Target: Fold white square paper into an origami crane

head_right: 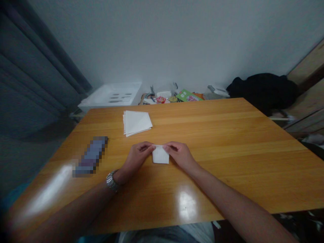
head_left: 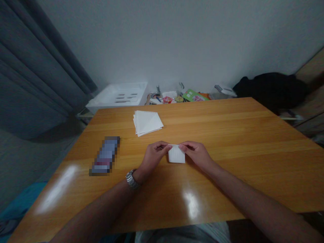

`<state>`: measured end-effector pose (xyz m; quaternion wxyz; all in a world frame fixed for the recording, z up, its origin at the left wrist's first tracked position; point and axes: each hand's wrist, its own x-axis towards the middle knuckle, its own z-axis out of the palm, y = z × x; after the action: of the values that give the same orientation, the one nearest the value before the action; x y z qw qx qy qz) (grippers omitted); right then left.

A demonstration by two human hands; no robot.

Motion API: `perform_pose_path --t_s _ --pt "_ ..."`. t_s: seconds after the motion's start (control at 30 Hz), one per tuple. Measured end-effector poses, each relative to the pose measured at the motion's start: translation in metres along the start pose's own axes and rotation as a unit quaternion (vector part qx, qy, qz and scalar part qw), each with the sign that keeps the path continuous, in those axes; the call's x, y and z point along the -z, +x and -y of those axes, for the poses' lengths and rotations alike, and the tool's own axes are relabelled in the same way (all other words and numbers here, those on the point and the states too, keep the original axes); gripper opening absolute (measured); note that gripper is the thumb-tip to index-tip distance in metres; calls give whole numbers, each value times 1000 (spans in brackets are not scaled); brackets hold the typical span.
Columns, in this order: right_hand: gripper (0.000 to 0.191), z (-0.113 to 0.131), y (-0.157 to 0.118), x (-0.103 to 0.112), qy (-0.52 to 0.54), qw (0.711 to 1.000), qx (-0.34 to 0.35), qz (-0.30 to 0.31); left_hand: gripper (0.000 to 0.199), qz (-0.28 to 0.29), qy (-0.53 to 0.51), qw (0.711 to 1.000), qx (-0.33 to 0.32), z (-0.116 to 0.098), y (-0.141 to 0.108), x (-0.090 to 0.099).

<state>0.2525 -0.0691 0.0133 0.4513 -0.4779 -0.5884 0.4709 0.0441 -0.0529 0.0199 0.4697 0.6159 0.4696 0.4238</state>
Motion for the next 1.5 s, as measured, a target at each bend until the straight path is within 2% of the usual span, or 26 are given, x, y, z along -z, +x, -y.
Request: perform_pose_path --t_s 0.13,0.43,0.6,0.8,1.1,1.37,1.5 --pt "33 -2 1 3 18 999 -12 -38 28 10 0 1000 -3 2 -3 -3" --pt "30 -4 3 3 49 998 -15 -39 27 30 57 996 -68 -1 -6 -3" --pt "31 -6 3 4 53 997 -10 -51 27 17 59 997 -53 -3 -7 -8" --pt "32 -5 5 7 49 996 -10 -76 28 33 66 997 -28 -3 -8 -10" --pt "31 -4 6 6 43 996 -9 -82 25 30 141 986 -78 -3 -7 -7" --pt "32 -8 7 6 56 994 -10 -88 27 48 116 991 -49 2 -2 -6" --pt "33 -9 9 8 50 994 -5 -100 26 52 84 993 -71 4 0 -5"
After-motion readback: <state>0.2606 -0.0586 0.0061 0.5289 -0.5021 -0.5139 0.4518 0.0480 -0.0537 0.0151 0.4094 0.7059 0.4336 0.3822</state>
